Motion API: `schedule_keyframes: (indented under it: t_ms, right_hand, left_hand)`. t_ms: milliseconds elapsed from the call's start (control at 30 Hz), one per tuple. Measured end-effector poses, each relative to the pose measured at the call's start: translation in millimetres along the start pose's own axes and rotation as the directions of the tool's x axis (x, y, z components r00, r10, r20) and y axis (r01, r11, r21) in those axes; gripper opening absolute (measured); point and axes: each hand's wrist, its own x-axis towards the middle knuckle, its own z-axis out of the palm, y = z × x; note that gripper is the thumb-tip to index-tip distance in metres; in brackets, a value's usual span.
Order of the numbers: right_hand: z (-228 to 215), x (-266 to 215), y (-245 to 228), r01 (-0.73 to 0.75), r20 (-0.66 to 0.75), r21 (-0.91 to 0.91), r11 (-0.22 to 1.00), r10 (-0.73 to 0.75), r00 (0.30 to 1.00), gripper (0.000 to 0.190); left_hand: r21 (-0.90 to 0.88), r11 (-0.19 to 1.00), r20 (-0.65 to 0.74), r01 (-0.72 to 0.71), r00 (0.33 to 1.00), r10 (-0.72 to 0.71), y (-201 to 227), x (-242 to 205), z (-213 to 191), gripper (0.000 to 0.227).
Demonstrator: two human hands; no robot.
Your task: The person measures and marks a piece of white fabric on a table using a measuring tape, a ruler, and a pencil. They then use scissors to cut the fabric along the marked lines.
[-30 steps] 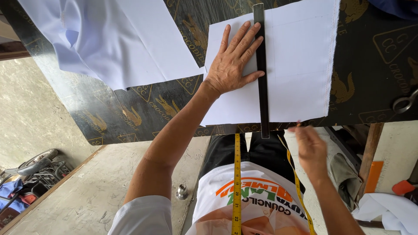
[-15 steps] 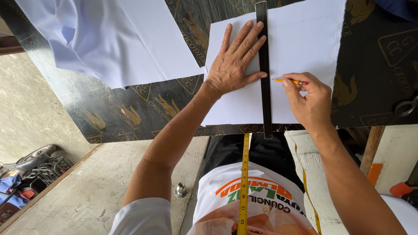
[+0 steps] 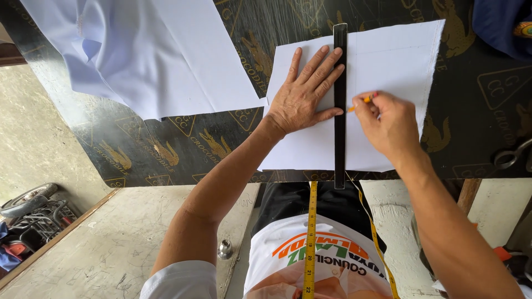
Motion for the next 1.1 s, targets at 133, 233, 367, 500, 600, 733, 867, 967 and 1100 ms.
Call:
schedule_keyframes:
  t_ms: [133, 233, 367, 500, 600, 733, 867, 967, 1100]
  right_hand:
    - [-4.1, 60.8, 7.5, 0.03, 0.01, -0.006, 1.0, -0.029, 1.0, 0.026]
    - [-8.3, 112.7, 5.7, 0.136, -0.12, -0.053, 0.989, -0.141, 0.983, 0.027]
    - [-35.5, 115.9, -30.8, 0.176, -0.261, 0.16, 0.971, -0.13, 0.956, 0.027]
    - [-31.9, -19.2, -58.4, -0.338, -0.087, 0.152, 0.929, 0.353, 0.932, 0.048]
    - [7.7, -136.1, -64.1, -0.472, 0.058, -0.081, 0.878, 0.477, 0.877, 0.048]
    - [58.2, -176.0, -40.8, -0.823, 0.341, -0.179, 0.539, 0.819, 0.462, 0.068]
    - [70.6, -192.9, -22.5, -0.676, 0.127, 0.389, 0.627, 0.69, 0.713, 0.034]
    - [6.4, -186.2, -36.7, -0.596, -0.055, 0.234, 0.768, 0.623, 0.78, 0.031]
    - [-65.5, -173.0, -9.6, -0.657, -0.161, -0.027, 0.753, 0.646, 0.747, 0.031]
  left_hand:
    - [-0.039, 0.999, -0.004, 0.009, 1.0, -0.01, -0.9, 0.1, 4.2, 0.088]
    - [-0.03, 1.0, -0.04, 0.002, 0.999, -0.003, -0.3, -0.9, 6.3, 0.088]
    - [0.026, 1.0, -0.004, -0.004, 1.0, 0.004, 1.2, -2.1, 3.9, 0.09]
    - [-0.13, 0.982, -0.135, 0.135, 0.979, -0.152, 12.2, -14.3, 27.7, 0.088]
    - [-0.369, 0.895, -0.309, 0.251, 0.875, -0.373, 43.8, -43.7, 28.7, 0.072]
    - [-0.563, 0.746, -0.307, 0.356, 0.748, -0.588, 101.8, -66.4, 31.6, 0.066]
    - [-0.55, 0.714, -0.262, 0.433, 0.722, -0.64, 123.6, -66.8, 51.4, 0.063]
    - [-0.312, 0.855, -0.175, 0.414, 0.86, -0.48, 95.3, -68.4, 53.7, 0.069]
    - [-0.034, 0.989, -0.037, -0.147, 0.989, 0.146, 23.0, -68.6, 55.4, 0.08]
